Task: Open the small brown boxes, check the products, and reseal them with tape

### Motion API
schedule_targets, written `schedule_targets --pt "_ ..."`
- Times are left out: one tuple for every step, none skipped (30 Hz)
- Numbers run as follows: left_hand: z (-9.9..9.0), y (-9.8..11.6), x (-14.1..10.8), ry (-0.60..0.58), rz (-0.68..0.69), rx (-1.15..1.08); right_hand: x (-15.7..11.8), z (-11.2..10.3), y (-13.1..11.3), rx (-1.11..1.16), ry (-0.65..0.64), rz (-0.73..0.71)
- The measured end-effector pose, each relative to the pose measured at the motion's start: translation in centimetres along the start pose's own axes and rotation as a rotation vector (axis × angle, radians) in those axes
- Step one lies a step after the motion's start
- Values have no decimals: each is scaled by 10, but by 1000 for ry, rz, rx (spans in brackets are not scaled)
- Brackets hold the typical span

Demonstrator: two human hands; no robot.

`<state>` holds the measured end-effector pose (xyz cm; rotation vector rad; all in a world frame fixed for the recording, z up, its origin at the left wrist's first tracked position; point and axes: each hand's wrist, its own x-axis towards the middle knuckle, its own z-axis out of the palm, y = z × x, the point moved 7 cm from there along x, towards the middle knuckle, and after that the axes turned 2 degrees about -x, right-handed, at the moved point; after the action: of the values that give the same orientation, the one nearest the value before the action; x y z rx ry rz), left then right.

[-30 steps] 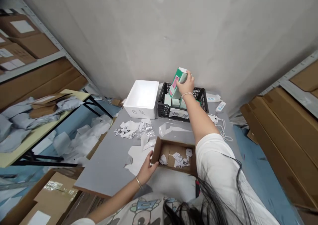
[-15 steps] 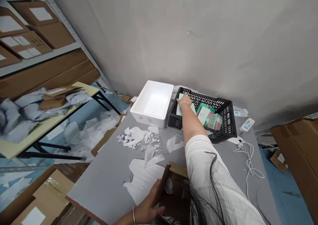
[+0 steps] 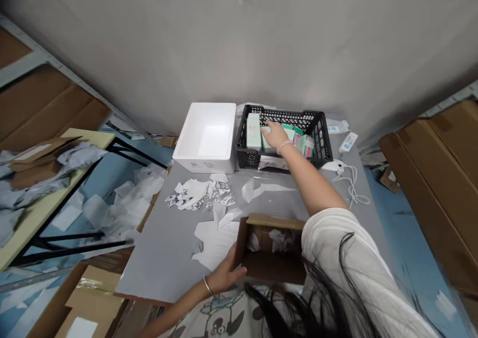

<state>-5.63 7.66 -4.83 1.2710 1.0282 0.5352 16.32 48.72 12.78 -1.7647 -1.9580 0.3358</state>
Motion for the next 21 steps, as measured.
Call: schedule_targets --pt "-2 7 0 -38 44 2 -25 -21 15 22 6 -25" --pt "-5 13 1 -69 85 -2 -55 -42 33 46 13 -27" --pt "-7 17 1 -108 107 -3 -89 -62 56 62 15 -10" --pt "-10 19 2 -138 114 5 -128 -79 80 67 6 22" --pt "-13 21 4 -146 113 23 -170 -93 106 58 -10 81" --pt "-15 21 5 -159 112 49 -216 -103 133 38 -27 174" --pt "-17 22 6 -168 115 78 -264 -109 159 22 -37 298" --pt "-17 22 7 -168 121 103 -313 -110 181 17 -39 435" --pt "-16 22 8 -168 127 117 -361 -107 198 29 -34 562" --pt "-16 23 9 -155 131 116 -404 -98 207 70 -49 668" --pt "-16 24 10 -124 125 99 -442 -84 209 139 -75 748" --pt "-17 25 12 -72 107 71 -471 -68 203 237 -108 782" --pt "-21 26 14 1 76 38 -492 -54 193 333 -113 795" --pt "-27 29 17 92 42 8 -504 -45 180 399 -81 780" --pt "-34 33 20 186 10 -13 -509 -40 166 423 -15 748" --pt "-42 39 23 274 -16 -16 -508 -39 151 426 49 706" --pt "-48 48 28 340 -13 -7 -503 -39 138 421 84 668" --pt "-53 58 34 372 -6 23 -496 -39 128 413 90 648" --pt "-57 67 41 398 -12 74 -489 -37 121 410 71 653" --pt "-59 75 47 410 -35 138 -482 -35 118 415 34 681" --pt "-60 80 54 404 -74 188 -477 -31 117 438 -18 719"
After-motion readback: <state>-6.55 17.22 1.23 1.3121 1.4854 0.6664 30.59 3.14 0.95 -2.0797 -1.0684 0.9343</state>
